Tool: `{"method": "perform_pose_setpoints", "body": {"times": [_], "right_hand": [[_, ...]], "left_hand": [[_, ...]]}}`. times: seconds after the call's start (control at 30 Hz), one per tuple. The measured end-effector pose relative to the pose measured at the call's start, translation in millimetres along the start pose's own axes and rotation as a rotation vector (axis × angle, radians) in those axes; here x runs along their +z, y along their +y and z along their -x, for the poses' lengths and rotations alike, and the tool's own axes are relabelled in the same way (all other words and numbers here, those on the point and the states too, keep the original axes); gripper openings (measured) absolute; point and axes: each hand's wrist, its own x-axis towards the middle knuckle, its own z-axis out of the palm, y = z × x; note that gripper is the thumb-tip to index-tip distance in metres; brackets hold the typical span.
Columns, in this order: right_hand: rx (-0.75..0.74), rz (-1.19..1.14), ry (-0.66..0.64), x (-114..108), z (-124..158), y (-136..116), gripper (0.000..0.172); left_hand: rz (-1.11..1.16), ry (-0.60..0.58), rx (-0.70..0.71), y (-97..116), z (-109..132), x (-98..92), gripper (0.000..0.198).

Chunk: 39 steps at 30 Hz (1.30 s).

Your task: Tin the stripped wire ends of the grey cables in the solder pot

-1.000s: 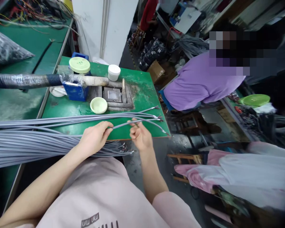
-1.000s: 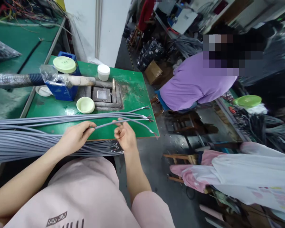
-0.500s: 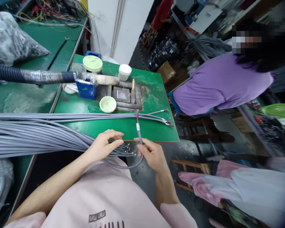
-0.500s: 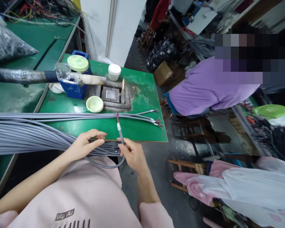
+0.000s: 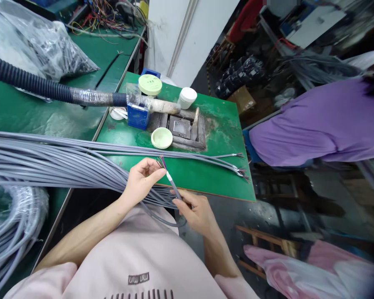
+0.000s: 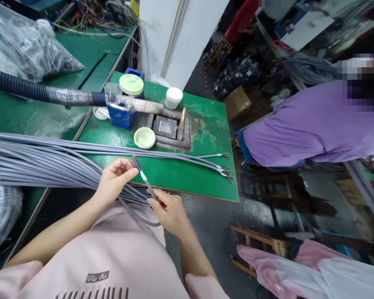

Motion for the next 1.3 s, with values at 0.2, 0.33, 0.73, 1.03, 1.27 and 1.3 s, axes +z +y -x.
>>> {"method": "perform_pose_setpoints", "body": {"times": [0.2,0.33,0.73,1.03,1.27,1.3], "right_hand": [[0.002,-0.033,0.006,-2,-5,2,0.03],[0.007,-0.23,0.023,-8,-21,0,0.037],[-0.133,-0.123,0.22,-8,-60,-24,0.019],[-0.156,0.018,0.186,-29,-106,-32,0.023],[-0.06,0.458,0.063,-41,-181,-33,0.03],[-0.043,0.527,0.038,-39,-189,-33,0.029]], "left_hand": [[0.058,0.036,-0.01,-3,-3,1.3,0.022],[0.219,-0.055,-0.148,-12,0,7.7,0.022],[0.286,-0.02,-0.108,-21,5,13.8,0.026],[-0.018,-0.14,-0.033,-23,-5,5.6,0.022],[-0.831,-0.224,0.501,-32,-12,-24.2,0.019],[-0.865,-0.234,0.512,-34,-13,-27.1,0.02]]}}
